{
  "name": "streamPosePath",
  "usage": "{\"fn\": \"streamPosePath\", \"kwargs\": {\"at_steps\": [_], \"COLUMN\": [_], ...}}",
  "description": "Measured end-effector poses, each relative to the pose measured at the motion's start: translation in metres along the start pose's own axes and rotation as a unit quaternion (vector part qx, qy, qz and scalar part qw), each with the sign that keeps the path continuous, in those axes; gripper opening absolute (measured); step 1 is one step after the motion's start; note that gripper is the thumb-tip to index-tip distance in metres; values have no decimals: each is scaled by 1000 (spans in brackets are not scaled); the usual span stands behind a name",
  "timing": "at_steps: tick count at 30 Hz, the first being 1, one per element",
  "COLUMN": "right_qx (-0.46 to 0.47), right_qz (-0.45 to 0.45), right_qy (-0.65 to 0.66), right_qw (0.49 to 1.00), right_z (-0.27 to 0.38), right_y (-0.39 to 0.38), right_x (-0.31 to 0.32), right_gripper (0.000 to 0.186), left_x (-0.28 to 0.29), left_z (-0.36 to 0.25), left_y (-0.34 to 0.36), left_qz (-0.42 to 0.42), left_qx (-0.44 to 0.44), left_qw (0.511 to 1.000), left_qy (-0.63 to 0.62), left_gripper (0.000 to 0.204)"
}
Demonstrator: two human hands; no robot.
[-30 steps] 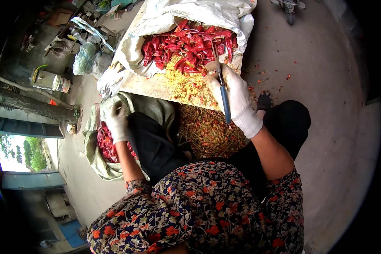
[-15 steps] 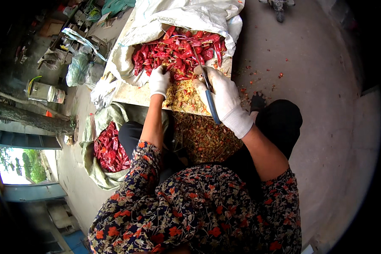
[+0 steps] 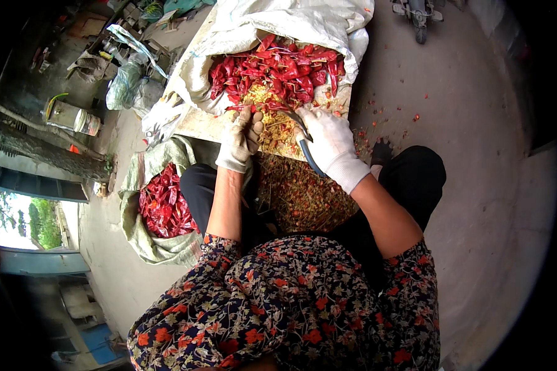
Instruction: The person sits on the floor and uses scissors to cut the stems off red chili peppers, dropping the pieces onto a board. A second person is visible nearby handling a plastic bag.
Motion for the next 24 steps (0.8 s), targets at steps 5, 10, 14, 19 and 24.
{"fn": "streamPosePath", "kwargs": {"at_steps": [5, 10, 14, 19, 24], "right_qx": [8, 10, 12, -18, 11], "right_qz": [48, 43, 42, 58, -22], "right_qy": [-101, -105, -94, -18, 17], "right_qw": [994, 993, 995, 998, 1000], "right_z": [11, 14, 13, 16, 4], "right_y": [-3, -3, -3, -3, -11], "right_x": [1, 8, 10, 19, 37], "right_gripper": [45, 47, 46, 47, 47], "left_x": [-25, -51, -67, -37, 30], "left_z": [6, 16, 14, -36, -163], "left_y": [-30, -53, -61, -57, -12], "left_qz": [3, 39, 20, 56, 59], "left_qx": [37, 61, 44, -10, -65], "left_qw": [999, 997, 999, 995, 962], "left_qy": [-14, -17, -14, 83, 258], "left_gripper": [21, 22, 22, 19, 12]}}
Point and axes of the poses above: each hand's wrist, its own y-axis towards the middle knuckle, its own x-axis out of the back of the hand, z = x × y, the point moved 6 cm from there along y, towards the middle knuckle, and after that the axes turned 11 degrees about -x, right-handed, at the moved point
